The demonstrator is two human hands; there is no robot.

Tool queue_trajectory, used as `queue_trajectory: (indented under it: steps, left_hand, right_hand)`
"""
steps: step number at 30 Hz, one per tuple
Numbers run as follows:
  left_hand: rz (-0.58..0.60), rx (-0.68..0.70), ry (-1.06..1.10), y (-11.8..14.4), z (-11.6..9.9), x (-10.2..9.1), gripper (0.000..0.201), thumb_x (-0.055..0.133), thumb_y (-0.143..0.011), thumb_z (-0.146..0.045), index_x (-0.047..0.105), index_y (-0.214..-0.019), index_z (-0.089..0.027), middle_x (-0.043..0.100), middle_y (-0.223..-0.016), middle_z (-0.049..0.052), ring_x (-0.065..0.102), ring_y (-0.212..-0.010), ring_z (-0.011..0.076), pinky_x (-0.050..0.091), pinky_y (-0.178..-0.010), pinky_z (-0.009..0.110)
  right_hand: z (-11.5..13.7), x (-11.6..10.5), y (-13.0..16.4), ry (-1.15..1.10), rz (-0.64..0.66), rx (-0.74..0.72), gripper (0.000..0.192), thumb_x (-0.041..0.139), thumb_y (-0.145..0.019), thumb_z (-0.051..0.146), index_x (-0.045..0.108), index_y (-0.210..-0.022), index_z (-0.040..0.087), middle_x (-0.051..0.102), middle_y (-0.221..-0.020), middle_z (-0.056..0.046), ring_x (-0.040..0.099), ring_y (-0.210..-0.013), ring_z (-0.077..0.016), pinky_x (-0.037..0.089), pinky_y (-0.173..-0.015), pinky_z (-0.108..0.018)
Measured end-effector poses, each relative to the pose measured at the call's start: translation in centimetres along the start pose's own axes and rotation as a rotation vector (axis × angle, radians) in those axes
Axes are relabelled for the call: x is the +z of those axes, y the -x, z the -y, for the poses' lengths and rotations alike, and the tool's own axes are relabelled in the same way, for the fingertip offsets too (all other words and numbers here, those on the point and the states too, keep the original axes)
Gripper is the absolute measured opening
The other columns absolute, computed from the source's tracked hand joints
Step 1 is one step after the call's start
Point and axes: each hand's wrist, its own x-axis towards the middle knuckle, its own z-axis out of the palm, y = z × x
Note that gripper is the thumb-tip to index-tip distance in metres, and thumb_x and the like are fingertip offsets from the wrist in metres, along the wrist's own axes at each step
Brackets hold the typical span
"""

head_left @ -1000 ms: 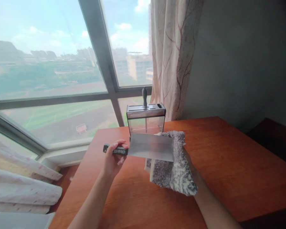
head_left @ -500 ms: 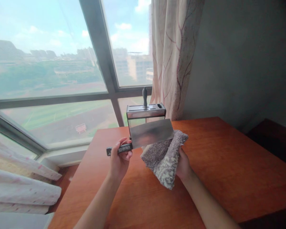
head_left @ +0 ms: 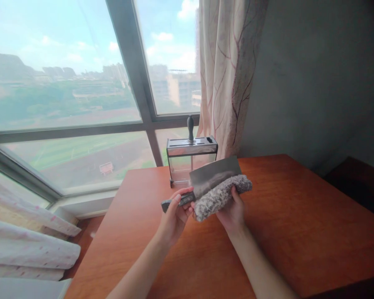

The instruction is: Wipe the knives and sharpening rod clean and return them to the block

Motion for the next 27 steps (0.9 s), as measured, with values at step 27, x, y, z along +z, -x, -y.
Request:
queue_trajectory:
  steps: [27]
  left_hand:
    - [-0.111,-0.070,-0.113,-0.4,2.4,-1.3,0.025,0.072,-0.075,-0.035,0.072,-0.092,-0.016,0.071,-0.099,0.010,0.062,-0.070,0.0126,0.047,-0.067,0.025]
  right_hand:
    - [0.9,-1.4,-1.4,-0.012,-0.168,-0.100,0.031,0.063,-0.083,0.041,0.066,-0.111,0.028,0.075,-0.099,0.005,0.068,-0.096,-0.0163,0.053,-0.089,-0.033]
